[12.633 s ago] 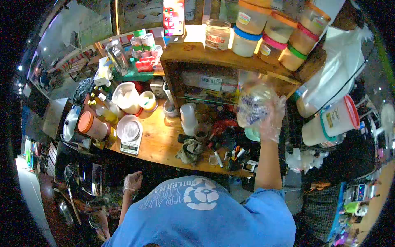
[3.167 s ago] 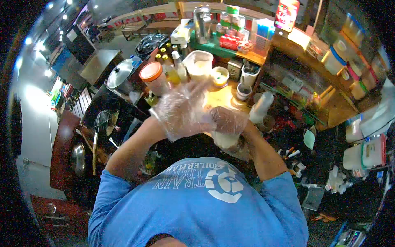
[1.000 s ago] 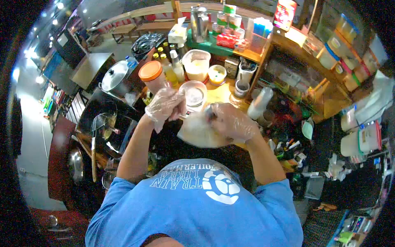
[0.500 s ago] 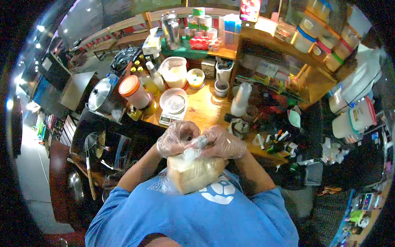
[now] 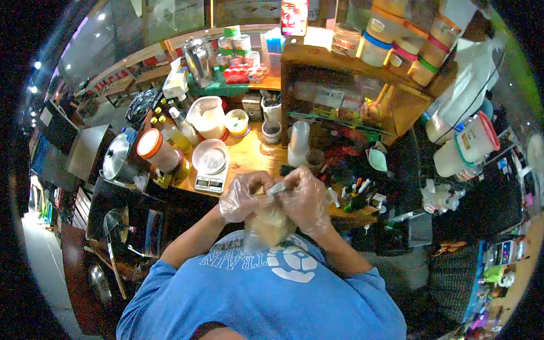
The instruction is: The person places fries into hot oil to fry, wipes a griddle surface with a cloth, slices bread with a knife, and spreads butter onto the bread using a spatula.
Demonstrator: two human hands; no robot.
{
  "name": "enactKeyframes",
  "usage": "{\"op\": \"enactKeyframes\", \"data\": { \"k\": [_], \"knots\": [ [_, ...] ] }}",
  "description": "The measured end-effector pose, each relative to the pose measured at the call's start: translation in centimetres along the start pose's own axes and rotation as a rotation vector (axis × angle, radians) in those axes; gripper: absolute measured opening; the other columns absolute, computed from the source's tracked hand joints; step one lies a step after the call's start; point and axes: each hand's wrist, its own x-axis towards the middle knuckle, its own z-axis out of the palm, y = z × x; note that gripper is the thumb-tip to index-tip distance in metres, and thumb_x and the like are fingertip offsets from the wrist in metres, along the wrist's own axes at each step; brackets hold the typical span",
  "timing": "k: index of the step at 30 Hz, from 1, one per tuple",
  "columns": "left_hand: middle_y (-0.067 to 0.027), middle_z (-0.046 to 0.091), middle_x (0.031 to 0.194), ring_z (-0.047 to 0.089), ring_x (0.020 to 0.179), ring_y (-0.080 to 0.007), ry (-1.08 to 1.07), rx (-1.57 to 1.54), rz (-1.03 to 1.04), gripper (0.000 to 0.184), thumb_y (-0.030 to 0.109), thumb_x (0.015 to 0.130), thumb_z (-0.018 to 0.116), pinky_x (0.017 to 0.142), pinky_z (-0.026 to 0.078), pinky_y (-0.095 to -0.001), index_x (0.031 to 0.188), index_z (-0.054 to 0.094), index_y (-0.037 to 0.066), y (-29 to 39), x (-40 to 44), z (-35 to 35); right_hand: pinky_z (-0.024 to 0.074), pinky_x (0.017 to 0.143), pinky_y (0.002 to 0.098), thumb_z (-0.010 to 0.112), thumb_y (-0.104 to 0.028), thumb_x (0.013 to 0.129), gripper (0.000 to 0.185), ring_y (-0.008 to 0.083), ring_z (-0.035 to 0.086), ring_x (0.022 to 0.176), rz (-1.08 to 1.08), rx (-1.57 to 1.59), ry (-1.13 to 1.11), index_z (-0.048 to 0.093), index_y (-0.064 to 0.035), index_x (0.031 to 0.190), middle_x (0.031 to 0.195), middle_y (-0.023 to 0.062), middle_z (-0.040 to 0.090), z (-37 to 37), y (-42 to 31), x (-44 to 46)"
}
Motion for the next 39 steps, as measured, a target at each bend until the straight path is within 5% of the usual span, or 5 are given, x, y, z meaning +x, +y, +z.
{"op": "enactKeyframes", "data": {
  "k": [13,23,27,33,39],
  "knots": [
    [-0.0068,0.065,0.075,0.057,0.061,-0.0113,-0.078,-0.151,-0.286,0.029,0.027,0.091,0.071,0.054,0.045,-0.0261,0.092,0.064,-0.002,0.8,6.0,4.2,0.0539,0.083,0.0336,0.079,-0.004,0.078,0.025,0.0223,0.068,0.092,-0.190,0.417,-0.243,0.058,-0.0031,0.092,0.099,0.0152,0.070,-6.5,5.5,2.1],
    [-0.0053,0.067,0.073,0.061,0.065,-0.0080,0.086,-0.184,-0.198,0.012,0.008,0.092,0.066,0.057,0.049,-0.0249,0.084,0.068,-0.001,4.4,8.0,4.7,0.0502,0.090,0.0457,0.068,-0.005,0.071,0.045,0.0378,0.065,0.099,-0.254,-0.206,-0.538,0.062,-0.0082,0.116,0.106,0.0140,0.067,-9.2,6.9,5.5],
    [-0.0050,0.065,0.072,0.061,0.064,-0.0094,0.125,-0.032,-0.036,0.011,0.010,0.092,0.066,0.054,0.049,-0.0251,0.087,0.067,0.000,3.0,8.6,5.0,0.0511,0.071,0.0397,0.062,0.000,0.078,0.020,0.0295,0.064,0.078,-0.708,-0.641,0.167,0.065,-0.0018,0.097,0.084,0.0119,0.066,-11.9,15.1,7.6],
    [-0.0060,0.062,0.074,0.059,0.059,-0.0136,0.364,-0.393,-0.154,0.016,0.014,0.092,0.067,0.055,0.051,-0.0273,0.099,0.064,0.000,-1.1,5.7,0.7,0.0508,0.076,0.0379,0.058,-0.032,0.095,0.032,0.0222,0.061,0.091,0.243,0.268,0.561,0.061,-0.0005,0.099,0.106,0.0141,0.064,-20.6,24.4,17.1],
    [-0.0065,0.058,0.068,0.056,0.058,-0.0141,0.708,-0.570,-0.405,0.018,0.015,0.089,0.071,0.053,0.050,-0.0296,0.094,0.064,-0.001,-9.5,-2.6,-2.3,0.0505,0.084,0.0367,0.058,-0.030,0.095,0.035,0.0235,0.061,0.099,0.061,0.137,0.737,0.062,-0.0013,0.115,0.113,0.0115,0.064,-22.9,39.3,27.8]
  ]
}}
